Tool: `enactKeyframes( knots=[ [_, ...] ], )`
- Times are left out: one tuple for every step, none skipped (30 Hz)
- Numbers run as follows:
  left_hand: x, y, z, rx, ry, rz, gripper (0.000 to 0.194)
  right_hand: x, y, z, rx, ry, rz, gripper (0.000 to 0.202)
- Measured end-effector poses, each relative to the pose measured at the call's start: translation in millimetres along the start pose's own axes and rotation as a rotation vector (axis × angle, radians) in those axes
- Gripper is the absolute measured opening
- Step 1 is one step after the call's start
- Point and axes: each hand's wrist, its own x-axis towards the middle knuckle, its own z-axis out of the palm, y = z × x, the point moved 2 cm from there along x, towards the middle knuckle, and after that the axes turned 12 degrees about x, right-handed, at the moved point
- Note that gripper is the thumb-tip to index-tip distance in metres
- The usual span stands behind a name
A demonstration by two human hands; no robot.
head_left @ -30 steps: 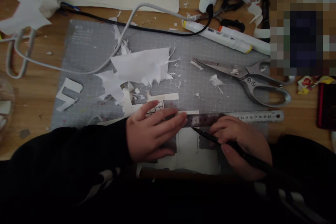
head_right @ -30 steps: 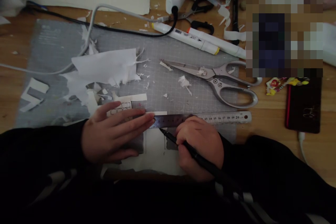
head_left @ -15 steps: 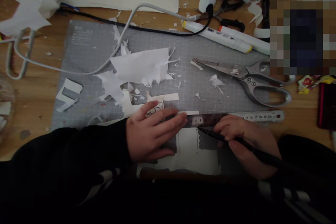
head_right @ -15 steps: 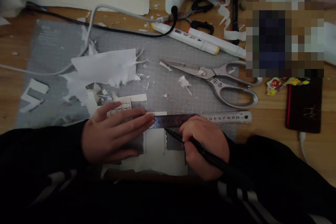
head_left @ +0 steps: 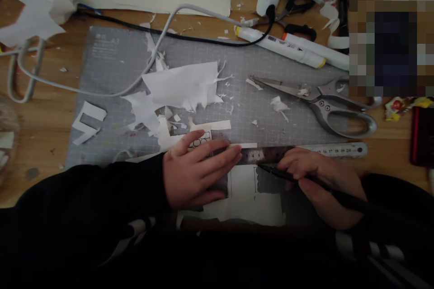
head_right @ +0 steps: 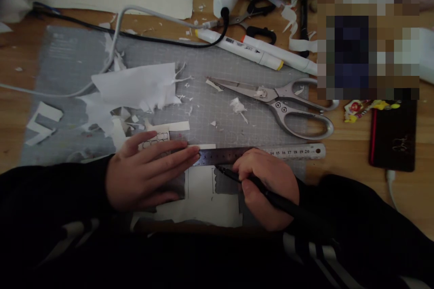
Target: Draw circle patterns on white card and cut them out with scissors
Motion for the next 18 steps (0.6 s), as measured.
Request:
enactKeyframes(
  knots=[
    [-0.2, 0.2, 0.5, -0.001, 0.006, -0.004, 0.049, 0.0, -0.2, 0.0, -0.002, 0.001, -0.001, 0.016],
    [-0.3, 0.3, 0.8, -0.004, 0.014, -0.011, 0.049, 0.1, -0.4, 0.0, -0.002, 0.002, 0.0, 0.016],
    [-0.4, 0.4, 1.0, -0.006, 0.019, -0.017, 0.049, 0.2, -0.6, 0.0, -0.002, 0.002, 0.003, 0.017],
    [-0.5, 0.5, 1.2, -0.007, 0.021, -0.021, 0.049, 0.2, -0.7, 0.0, -0.003, 0.001, 0.006, 0.017],
    [-0.5, 0.5, 1.2, -0.006, 0.017, -0.021, 0.049, 0.3, -0.8, 0.0, -0.002, 0.003, 0.006, 0.017],
    [-0.6, 0.5, 1.1, -0.003, 0.011, -0.017, 0.048, 0.4, -0.8, 0.0, -0.005, 0.007, 0.009, 0.017],
    [-0.5, 0.4, 1.0, 0.002, 0.003, -0.01, 0.048, 0.5, -1.0, 0.0, -0.006, 0.015, 0.008, 0.016],
    [-0.5, 0.3, 0.7, 0.004, -0.003, -0.006, 0.048, 0.7, -1.1, -0.1, -0.007, 0.024, 0.007, 0.016],
    [-0.4, 0.1, 0.5, 0.002, -0.007, -0.004, 0.047, 0.9, -1.3, -0.1, -0.008, 0.031, 0.006, 0.016],
    [-0.4, 0.0, 0.2, -0.003, -0.009, -0.005, 0.047, 1.0, -1.4, -0.2, -0.009, 0.036, 0.007, 0.016],
    [-0.3, -0.1, 0.0, -0.008, -0.01, -0.006, 0.046, 1.2, -1.5, -0.4, -0.009, 0.04, 0.008, 0.017],
    [-0.2, -0.2, 0.0, -0.01, -0.011, -0.007, 0.046, 1.3, -1.7, -0.6, -0.009, 0.042, 0.009, 0.017],
    [-0.1, -0.2, -0.1, -0.008, -0.011, -0.008, 0.046, 1.4, -1.7, -0.8, -0.009, 0.041, 0.012, 0.017],
    [0.0, -0.1, -0.1, -0.002, -0.009, -0.007, 0.046, 1.5, -1.7, -1.0, -0.008, 0.035, 0.015, 0.017],
    [0.0, -0.1, 0.0, 0.005, -0.007, -0.007, 0.046, 1.5, -1.7, -1.2, -0.006, 0.029, 0.016, 0.017],
    [0.1, -0.1, 0.1, 0.011, -0.006, -0.006, 0.046, 1.4, -1.5, -1.6, -0.006, 0.03, 0.017, 0.017],
    [0.1, -0.2, 0.1, 0.015, -0.005, -0.004, 0.046, 1.3, -1.4, -1.8, -0.003, 0.028, 0.015, 0.017],
    [0.1, -0.3, 0.2, 0.017, -0.002, -0.001, 0.046, 1.1, -1.2, -1.9, 0.0, 0.025, 0.014, 0.017]
  ],
)
